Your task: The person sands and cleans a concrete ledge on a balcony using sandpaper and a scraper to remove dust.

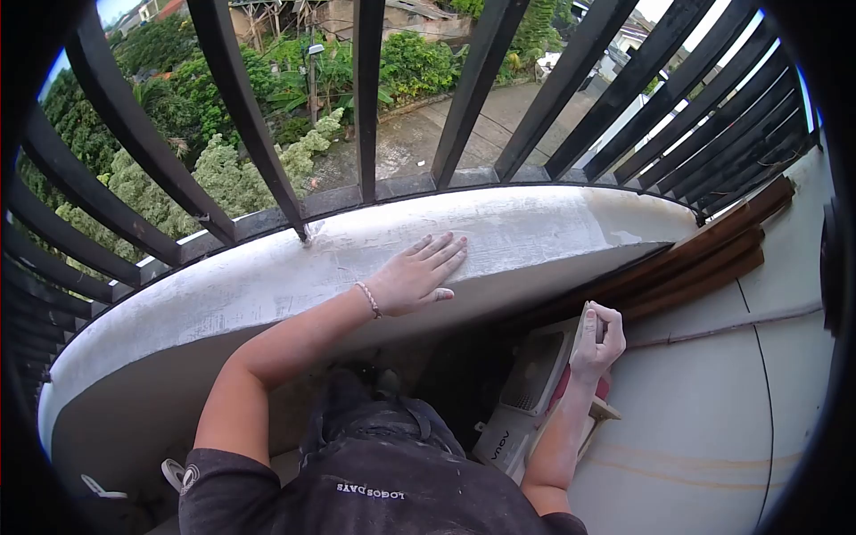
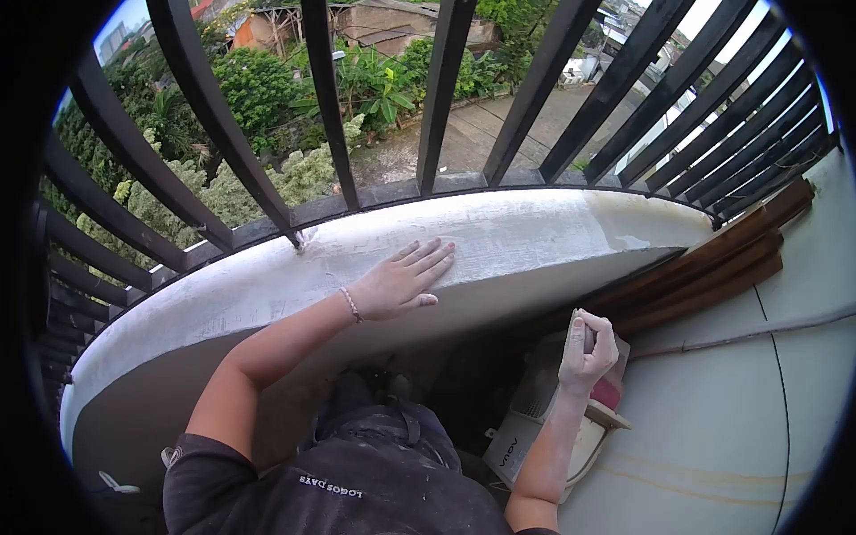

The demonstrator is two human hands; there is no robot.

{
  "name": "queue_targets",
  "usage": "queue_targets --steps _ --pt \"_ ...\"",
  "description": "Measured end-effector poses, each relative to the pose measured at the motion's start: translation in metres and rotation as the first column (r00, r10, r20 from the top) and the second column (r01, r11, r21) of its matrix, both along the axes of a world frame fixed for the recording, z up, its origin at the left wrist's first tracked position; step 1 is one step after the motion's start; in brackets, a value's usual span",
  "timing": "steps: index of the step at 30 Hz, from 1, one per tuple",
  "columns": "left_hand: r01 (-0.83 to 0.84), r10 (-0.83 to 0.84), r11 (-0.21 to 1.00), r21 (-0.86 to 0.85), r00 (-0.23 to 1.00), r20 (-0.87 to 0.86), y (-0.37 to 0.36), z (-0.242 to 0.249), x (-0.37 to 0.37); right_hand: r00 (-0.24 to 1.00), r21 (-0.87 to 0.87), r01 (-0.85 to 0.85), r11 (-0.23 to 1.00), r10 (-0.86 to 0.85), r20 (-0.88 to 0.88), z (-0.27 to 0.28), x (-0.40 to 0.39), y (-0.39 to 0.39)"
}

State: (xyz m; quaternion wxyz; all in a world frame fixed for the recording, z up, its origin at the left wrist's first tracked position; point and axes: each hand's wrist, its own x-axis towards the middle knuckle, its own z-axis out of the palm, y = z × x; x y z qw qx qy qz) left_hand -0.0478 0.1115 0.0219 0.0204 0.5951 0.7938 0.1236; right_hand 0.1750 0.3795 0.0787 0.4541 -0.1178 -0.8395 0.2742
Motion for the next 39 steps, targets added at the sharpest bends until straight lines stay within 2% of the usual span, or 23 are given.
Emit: queue_targets --steps 2,5,6,12,15,17,19,21,23,24,25,27,29,31,32,33,35,36,37,39 --pt "-0.050 0.050 0.999 -0.014 0.999 -0.013 -0.039 0.007 0.011 0.998 -0.044 -0.059 0.997 0.060 0.006 -0.007 -0.005 -0.010" --pt "-0.350 0.349 0.936 -0.028 0.937 -0.017 -0.102 0.010 0.023 0.988 -0.103 -0.148 0.984 0.152 0.031 -0.021 -0.017 -0.026" --pt "-0.401 0.401 0.916 -0.026 0.916 -0.018 -0.125 0.010 0.026 0.984 -0.070 -0.171 0.983 0.173 0.027 -0.025 -0.024 -0.033" --pt "-0.665 0.657 0.743 -0.080 0.746 -0.103 -0.278 0.009 0.042 0.929 -0.405 -0.349 0.845 0.369 -0.031 -0.057 -0.062 -0.080" --pt "-0.836 0.830 0.544 -0.070 0.548 -0.100 -0.354 0.009 0.043 0.902 -0.468 -0.405 0.785 0.428 -0.063 -0.075 -0.083 -0.117" --pt "-0.940 0.940 0.308 -0.143 0.324 -0.103 -0.415 -0.003 0.031 0.843 -0.544 -0.488 0.683 0.530 -0.090 -0.078 -0.096 -0.153" --pt "-0.946 0.977 0.191 -0.260 0.209 -0.045 -0.477 0.005 0.019 0.793 -0.445 -0.540 0.715 0.609 0.017 -0.071 -0.107 -0.183" --pt "-0.951 0.995 -0.011 -0.308 0.020 -0.098 -0.537 0.009 0.021 0.738 -0.367 -0.593 0.716 0.666 0.107 -0.058 -0.112 -0.210" --pt "-0.950 0.949 -0.273 -0.152 -0.240 -0.202 -0.599 -0.018 0.026 0.736 -0.280 -0.630 0.724 0.672 0.080 -0.056 -0.120 -0.228" --pt "-0.937 0.926 -0.340 -0.077 -0.319 -0.202 -0.625 -0.036 0.028 0.746 -0.242 -0.637 0.732 0.665 0.050 -0.063 -0.124 -0.230" --pt "-0.927 0.915 -0.369 -0.069 -0.350 -0.199 -0.627 -0.029 0.035 0.758 -0.208 -0.635 0.744 0.652 0.019 -0.065 -0.127 -0.237" --pt "-0.909 0.900 -0.410 -0.078 -0.389 -0.198 -0.602 -0.024 0.031 0.765 -0.279 -0.622 0.732 0.643 -0.017 -0.060 -0.126 -0.252" --pt "-0.933 0.931 -0.339 -0.120 -0.314 -0.187 -0.563 -0.008 0.035 0.762 -0.345 -0.620 0.705 0.646 -0.047 -0.071 -0.126 -0.265" --pt "-0.982 0.986 -0.142 -0.123 -0.129 -0.106 -0.521 -0.015 0.033 0.739 -0.396 -0.633 0.665 0.672 -0.051 -0.090 -0.132 -0.274" --pt "-0.994 0.994 -0.015 -0.107 -0.003 -0.111 -0.492 -0.002 0.040 0.693 -0.466 -0.655 0.595 0.719 -0.055 -0.077 -0.127 -0.296" --pt "-0.994 0.990 0.110 -0.002 0.110 -0.083 -0.470 -0.021 0.040 0.645 -0.490 -0.684 0.540 0.762 -0.060 -0.073 -0.130 -0.310" --pt "-0.951 0.952 0.305 0.046 0.305 -0.011 -0.415 -0.004 0.058 0.544 -0.523 -0.741 0.421 0.833 -0.100 -0.076 -0.135 -0.333" --pt "-0.913 0.920 0.391 0.116 0.390 -0.032 -0.392 -0.020 0.062 0.497 -0.433 -0.788 0.437 0.867 -0.030 -0.081 -0.144 -0.335" --pt "-0.862 0.880 0.475 0.180 0.472 -0.060 -0.382 -0.031 0.064 0.453 -0.430 -0.803 0.413 0.891 0.010 -0.074 -0.149 -0.344" --pt "-0.859 0.875 0.477 0.188 0.484 -0.009 -0.393 -0.018 0.074 0.360 -0.423 -0.830 0.363 0.929 0.088 -0.047 -0.156 -0.367"
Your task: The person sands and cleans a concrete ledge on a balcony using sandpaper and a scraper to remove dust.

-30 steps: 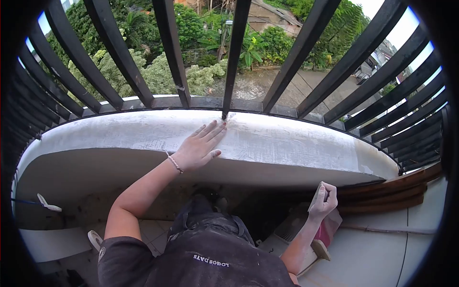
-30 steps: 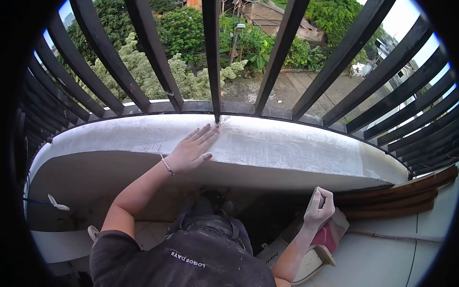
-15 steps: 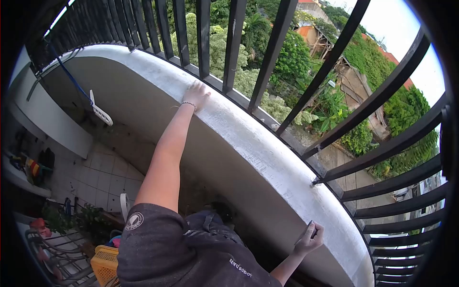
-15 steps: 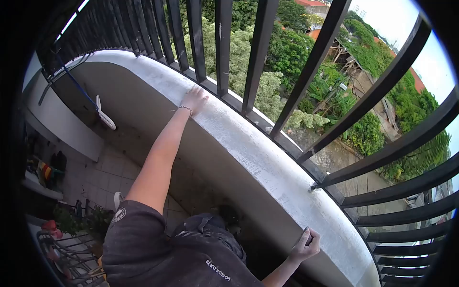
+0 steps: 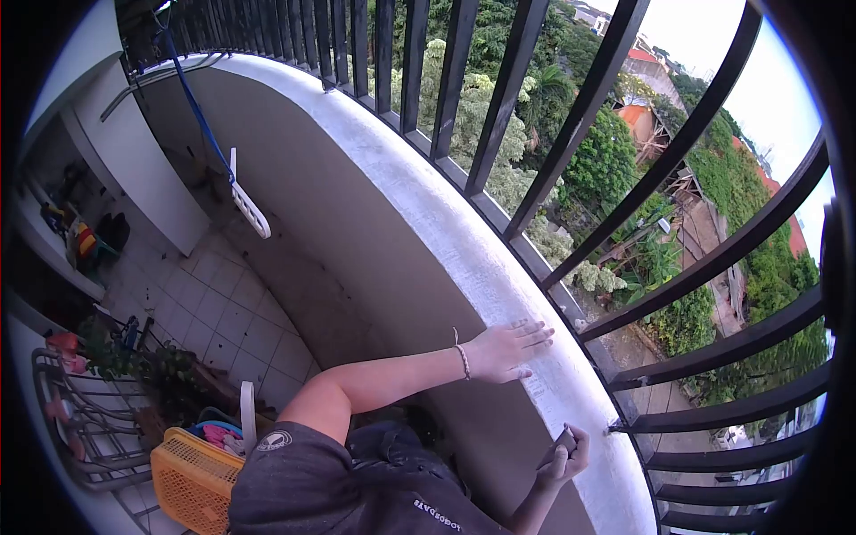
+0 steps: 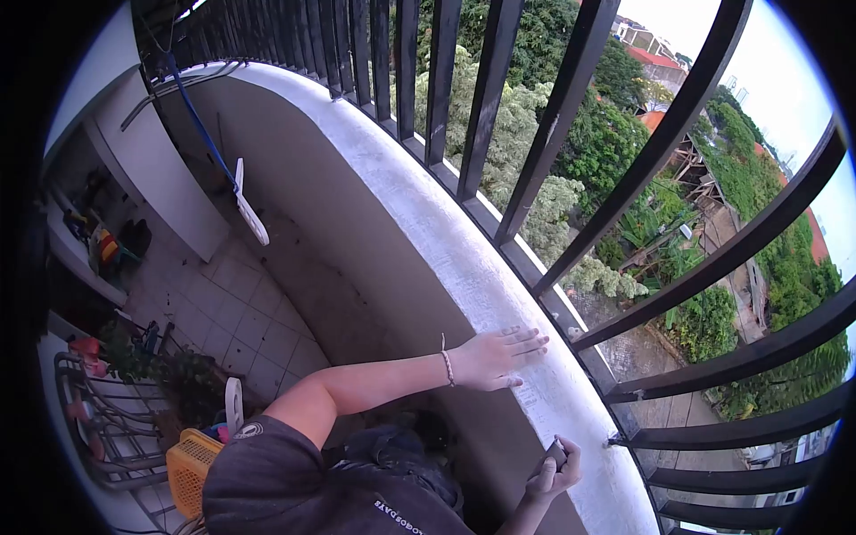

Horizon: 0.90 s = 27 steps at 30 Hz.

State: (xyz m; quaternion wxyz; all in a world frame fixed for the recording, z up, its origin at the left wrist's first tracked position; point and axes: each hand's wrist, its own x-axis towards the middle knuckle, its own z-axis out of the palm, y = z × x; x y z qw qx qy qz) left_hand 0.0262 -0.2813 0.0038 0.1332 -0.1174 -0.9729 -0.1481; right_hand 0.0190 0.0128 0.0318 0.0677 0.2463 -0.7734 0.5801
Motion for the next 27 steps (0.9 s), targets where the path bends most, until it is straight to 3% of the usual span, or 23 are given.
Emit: queue_targets --steps 1,4,5,9,10,11,15,19,23,26,27 --pt "0.005 -0.006 1.000 0.025 1.000 0.010 -0.008 0.005 0.005 0.999 0.019 -0.003 1.000 0.004 -0.034 0.008 -0.005 -0.011" --pt "-0.310 0.315 0.946 -0.097 0.949 0.032 -0.085 0.002 -0.002 0.981 -0.034 0.024 0.999 -0.030 -0.192 -0.002 -0.027 -0.036" --pt "-0.407 0.415 0.908 -0.100 0.907 0.076 -0.117 0.006 -0.002 0.999 -0.114 0.022 0.993 -0.018 0.033 0.014 -0.017 -0.051" --pt "-0.727 0.749 0.662 -0.183 0.650 0.126 -0.249 0.010 0.011 0.988 -0.158 -0.055 0.986 0.076 0.132 -0.003 -0.034 -0.069" --pt "-0.781 0.802 0.597 -0.185 0.583 0.130 -0.278 0.009 0.018 0.994 -0.084 -0.071 0.994 0.077 0.080 -0.011 -0.038 -0.072" --pt "-0.821 0.838 0.545 -0.171 0.532 0.117 -0.304 0.007 0.026 0.996 -0.009 -0.080 0.997 0.080 0.028 -0.021 -0.042 -0.075" --pt "-0.909 0.927 0.374 -0.182 0.360 0.109 -0.383 -0.006 0.045 0.978 0.191 -0.186 0.964 0.163 0.130 -0.022 -0.034 -0.103" --pt "-0.967 0.960 0.248 -0.055 0.238 0.149 -0.446 -0.011 0.060 0.950 0.210 -0.309 0.928 0.292 0.107 -0.029 -0.043 -0.132" --pt "-0.992 0.985 0.096 -0.087 0.082 0.154 -0.483 -0.005 0.063 0.899 0.332 -0.419 0.845 0.439 0.016 -0.024 -0.052 -0.188" --pt "-0.999 0.987 0.038 -0.028 0.033 0.157 -0.500 -0.002 0.062 0.783 0.683 -0.318 0.657 0.589 -0.201 -0.001 -0.051 -0.249" --pt "-1.000 0.988 0.013 -0.009 0.011 0.155 -0.515 -0.006 0.063 0.789 0.726 -0.386 0.569 0.612 -0.060 0.012 -0.049 -0.284"
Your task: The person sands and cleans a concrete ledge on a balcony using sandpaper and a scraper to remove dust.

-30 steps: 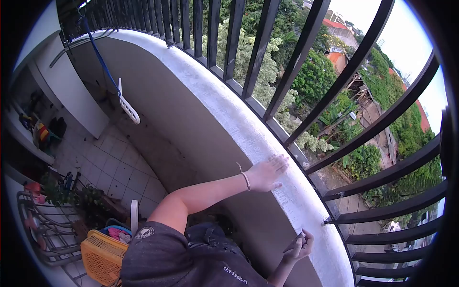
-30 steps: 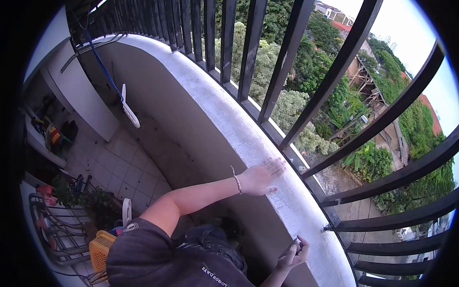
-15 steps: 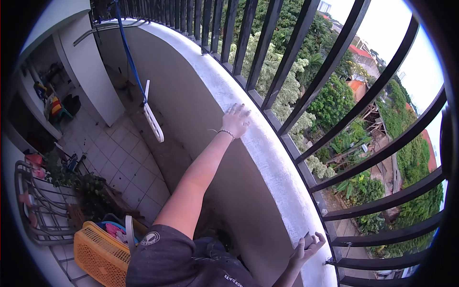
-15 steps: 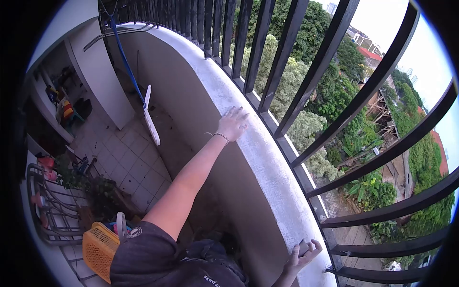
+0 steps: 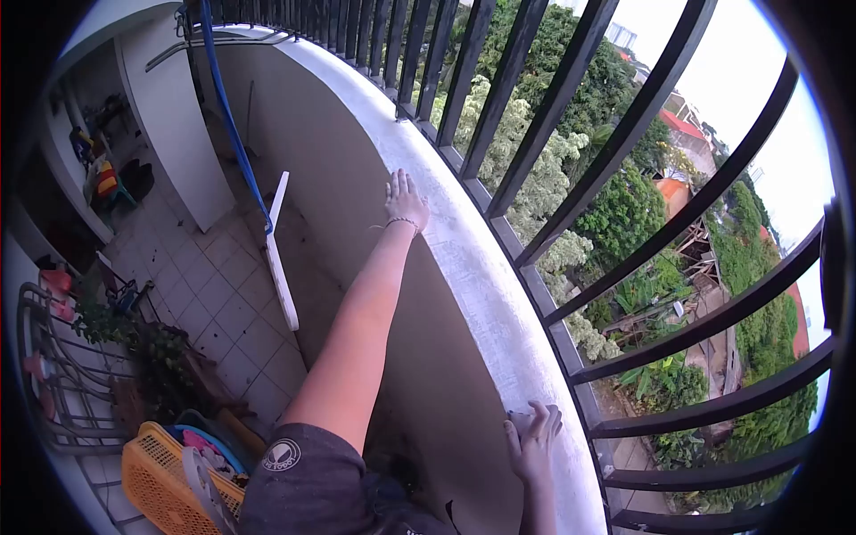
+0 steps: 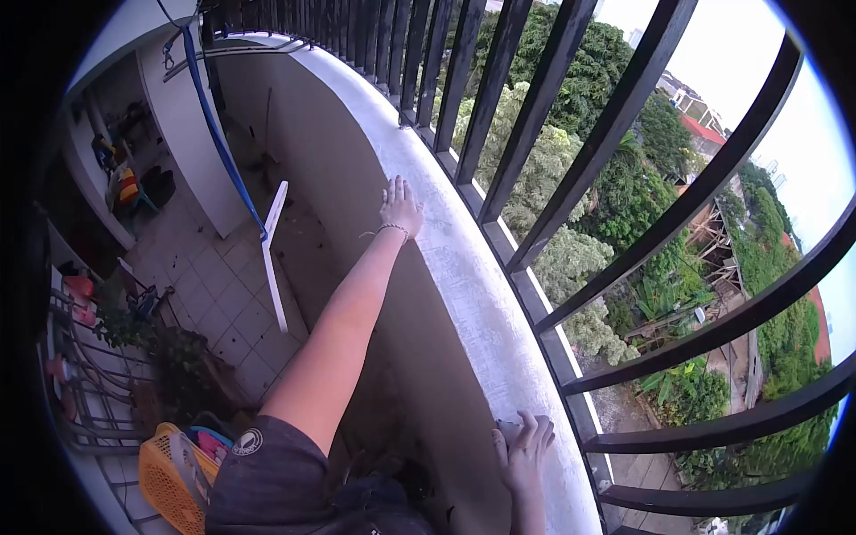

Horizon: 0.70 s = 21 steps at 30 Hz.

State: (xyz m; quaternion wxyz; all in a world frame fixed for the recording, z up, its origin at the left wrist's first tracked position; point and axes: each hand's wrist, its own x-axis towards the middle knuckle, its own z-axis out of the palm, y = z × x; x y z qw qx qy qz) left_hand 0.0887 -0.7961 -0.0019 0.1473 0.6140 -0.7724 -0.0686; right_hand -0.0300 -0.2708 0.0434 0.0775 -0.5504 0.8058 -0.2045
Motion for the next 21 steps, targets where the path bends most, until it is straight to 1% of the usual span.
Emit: queue_targets --steps 3,4,8,10,13,18,21 --pt "-0.036 0.036 0.999 -0.004 0.999 -0.024 -0.020 0.000 0.005 0.995 0.041 -0.051 0.998 0.054 -0.087 0.005 -0.001 -0.048" --pt "-0.043 0.043 0.999 -0.006 0.999 -0.025 -0.027 0.002 0.006 0.993 0.059 -0.071 0.996 0.076 -0.088 0.003 -0.002 -0.060" --pt "-0.075 0.074 0.997 -0.003 0.991 -0.110 -0.048 0.004 0.008 0.964 0.138 -0.170 0.976 0.193 -0.180 0.014 0.005 -0.117" --pt "-0.082 0.080 0.997 -0.005 0.983 -0.164 -0.046 0.002 0.009 0.950 0.191 -0.200 0.961 0.238 -0.203 0.013 0.005 -0.145" --pt "-0.077 0.065 0.996 -0.050 0.975 -0.211 -0.048 -0.004 0.009 0.935 0.234 -0.279 0.931 0.318 -0.154 0.019 0.008 -0.191" --pt "-0.069 0.054 0.995 -0.072 0.979 -0.197 -0.047 -0.004 0.009 0.904 0.141 -0.364 0.921 0.386 -0.186 0.005 0.012 -0.275" --pt "-0.059 0.042 0.996 -0.074 0.977 -0.210 -0.052 -0.010 0.011 0.912 0.076 -0.360 0.930 0.368 -0.182 -0.006 0.011 -0.325"
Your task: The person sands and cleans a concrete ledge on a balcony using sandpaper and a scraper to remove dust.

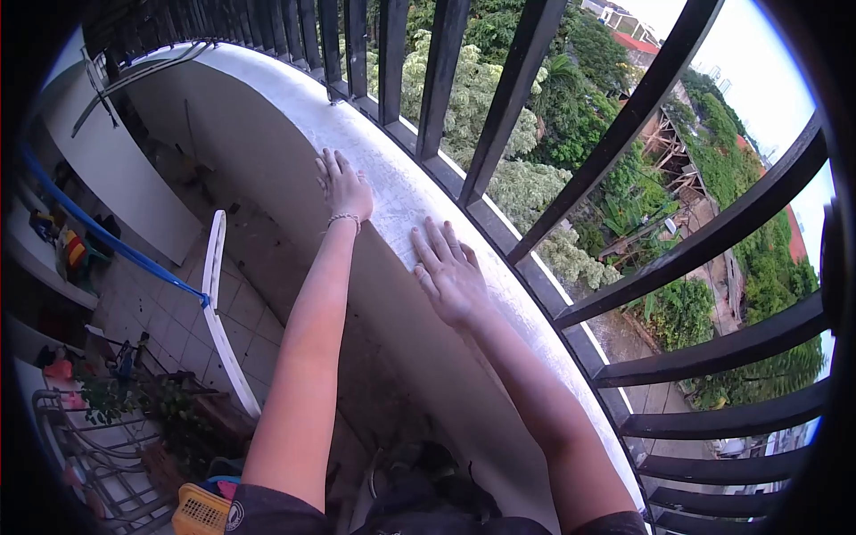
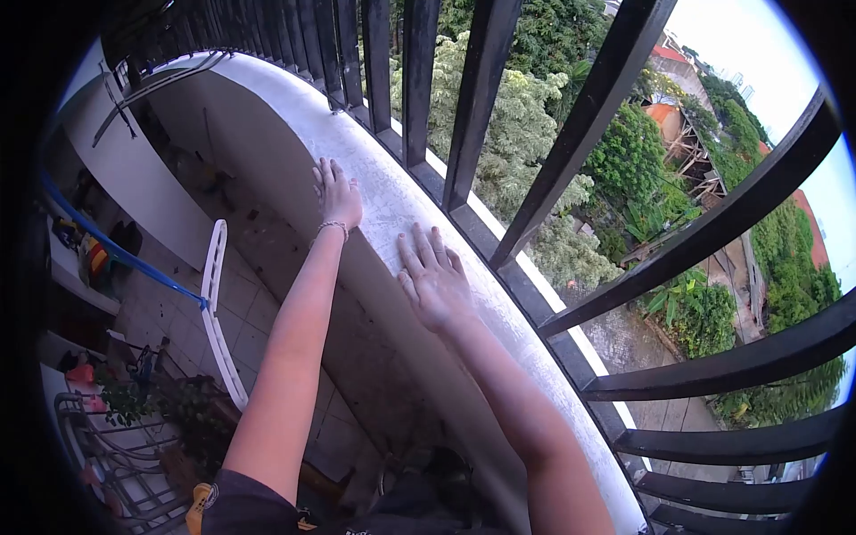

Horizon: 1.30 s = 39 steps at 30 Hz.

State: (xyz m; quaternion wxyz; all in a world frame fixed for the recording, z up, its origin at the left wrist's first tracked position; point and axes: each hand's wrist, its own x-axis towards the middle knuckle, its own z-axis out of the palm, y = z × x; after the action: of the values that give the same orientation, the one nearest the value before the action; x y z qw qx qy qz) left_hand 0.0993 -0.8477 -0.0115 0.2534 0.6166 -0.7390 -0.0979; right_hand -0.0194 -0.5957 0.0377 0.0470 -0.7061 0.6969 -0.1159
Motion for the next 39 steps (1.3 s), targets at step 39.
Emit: queue_targets --steps 39 --pt "0.980 -0.948 0.184 -0.080 0.198 0.248 0.475 0.016 -0.074 0.607 0.103 0.786 0.610 -0.792 0.061 0.007 -0.053 0.516"
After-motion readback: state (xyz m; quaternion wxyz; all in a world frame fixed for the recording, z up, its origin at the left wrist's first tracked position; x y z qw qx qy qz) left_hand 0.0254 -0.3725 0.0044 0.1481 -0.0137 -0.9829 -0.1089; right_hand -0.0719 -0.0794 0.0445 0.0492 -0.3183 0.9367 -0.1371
